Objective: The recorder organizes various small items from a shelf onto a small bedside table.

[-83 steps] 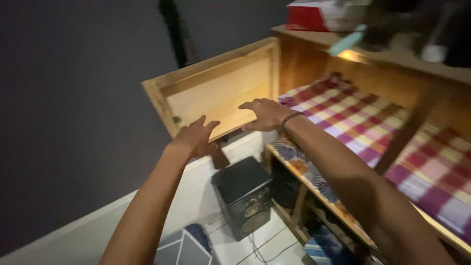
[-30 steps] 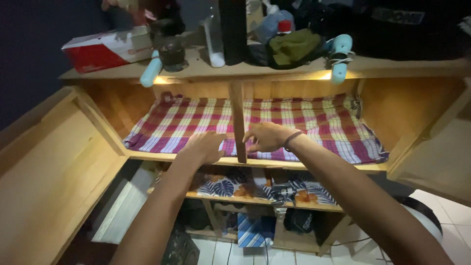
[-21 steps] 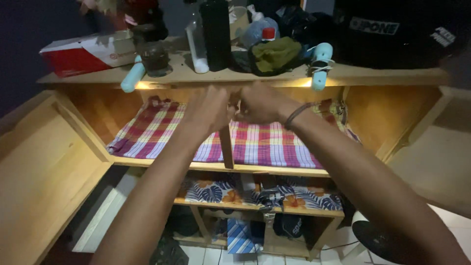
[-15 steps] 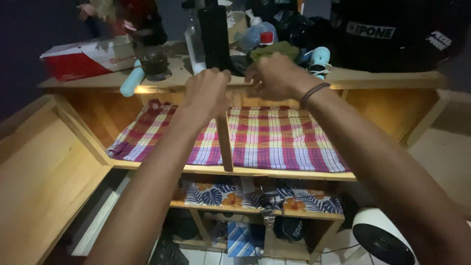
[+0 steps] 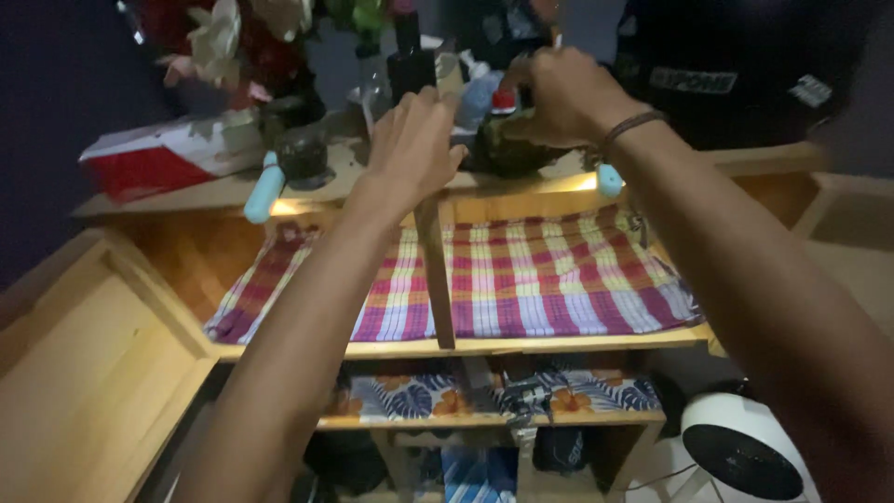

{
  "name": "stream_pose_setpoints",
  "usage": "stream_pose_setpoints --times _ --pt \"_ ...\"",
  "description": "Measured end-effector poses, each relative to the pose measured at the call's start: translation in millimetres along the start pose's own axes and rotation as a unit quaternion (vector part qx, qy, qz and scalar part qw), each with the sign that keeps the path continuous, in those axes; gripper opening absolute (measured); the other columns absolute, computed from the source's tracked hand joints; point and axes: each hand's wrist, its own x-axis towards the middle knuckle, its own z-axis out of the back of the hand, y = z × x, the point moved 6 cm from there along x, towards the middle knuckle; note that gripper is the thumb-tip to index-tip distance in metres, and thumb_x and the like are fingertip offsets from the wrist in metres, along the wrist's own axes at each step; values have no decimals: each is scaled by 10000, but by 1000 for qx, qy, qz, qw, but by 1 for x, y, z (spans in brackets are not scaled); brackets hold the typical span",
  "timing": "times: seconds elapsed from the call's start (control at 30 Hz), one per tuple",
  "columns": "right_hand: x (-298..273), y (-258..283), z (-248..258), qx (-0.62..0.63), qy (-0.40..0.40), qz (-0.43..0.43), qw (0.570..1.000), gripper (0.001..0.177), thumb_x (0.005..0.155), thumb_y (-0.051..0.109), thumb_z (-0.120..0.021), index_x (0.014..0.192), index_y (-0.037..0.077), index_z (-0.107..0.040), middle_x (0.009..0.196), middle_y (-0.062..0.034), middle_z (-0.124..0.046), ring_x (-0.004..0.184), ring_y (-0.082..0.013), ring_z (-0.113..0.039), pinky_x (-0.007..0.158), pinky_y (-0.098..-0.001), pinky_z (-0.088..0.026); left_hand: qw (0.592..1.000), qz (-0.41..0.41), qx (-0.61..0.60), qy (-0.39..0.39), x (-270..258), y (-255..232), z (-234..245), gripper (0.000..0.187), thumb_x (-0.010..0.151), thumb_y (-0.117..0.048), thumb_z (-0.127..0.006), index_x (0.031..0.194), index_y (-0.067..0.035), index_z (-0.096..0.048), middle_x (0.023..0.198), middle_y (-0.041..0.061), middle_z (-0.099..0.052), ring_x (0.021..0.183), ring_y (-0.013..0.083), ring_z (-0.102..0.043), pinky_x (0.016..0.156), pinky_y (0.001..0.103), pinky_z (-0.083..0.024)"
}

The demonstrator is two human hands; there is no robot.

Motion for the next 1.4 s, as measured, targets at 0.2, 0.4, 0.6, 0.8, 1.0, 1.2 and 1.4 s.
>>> stream_pose_setpoints --times 0.2,0.4,0.6,0.8,1.0,1.2,1.4 --pt "6 -18 -41 -10 128 -9 992 761 730 350 -916 1397 177 -592 1175 -161 -712 1063 -369 -689 894 -487 -580 1000 -19 -6 24 12 -3 -35 392 833 -233 -833 1109 18 -713 1128 244 -681 1121 398 -643 910 506 -566" --pt "0 -10 -39 -11 143 -73 987 692 835 377 -793 1463 228 -544 1127 -186 -723 996 -377 -712 832 -498 -603 998 -10 17 58 37 -3 -86 472 775 -328 -846 1090 -5 -708 1119 231 -689 1108 403 -634 878 515 -540" --pt "26 -28 -92 -109 104 -25 988 406 857 334 -744 1178 87 -713 1131 -180 -711 1119 -407 -631 870 -545 -555 993 57 62 77 53 7 -127 435 821 -319 -813 1131 -31 -713 1128 206 -711 1104 371 -661 887 489 -542" --pt "19 -38 -112 -141 -6 14 990 308 749 139 -755 1056 128 -775 1137 -82 -726 1180 -334 -617 922 -500 -511 990 29 134 11 48 6 -136 155 834 -179 -757 972 -109 -779 1014 143 -746 1104 321 -674 842 429 -582" --pt "0 -23 -63 -93 -164 36 981 529 640 43 -762 1154 167 -781 1123 -98 -715 1131 -330 -601 894 -506 -475 995 48 67 -58 43 -4 -98 252 875 -230 -772 1071 -73 -750 999 165 -740 1092 340 -658 903 494 -529" --pt "-21 -14 -14 -52 -240 57 968 384 803 349 -919 1083 134 -767 1132 -155 -681 1105 -345 -580 901 -484 -472 979 -12 91 -180 21 -22 -42 520 832 -357 -808 1182 10 -696 1070 199 -707 1127 362 -620 919 519 -496" --pt "-40 7 21 -71 -262 109 956 488 708 386 -906 1095 125 -764 1007 -120 -689 997 -316 -641 802 -461 -532 971 -45 95 -215 -2 -19 -1 533 799 -370 -814 1172 -8 -695 1195 181 -670 1091 346 -590 915 515 -465"
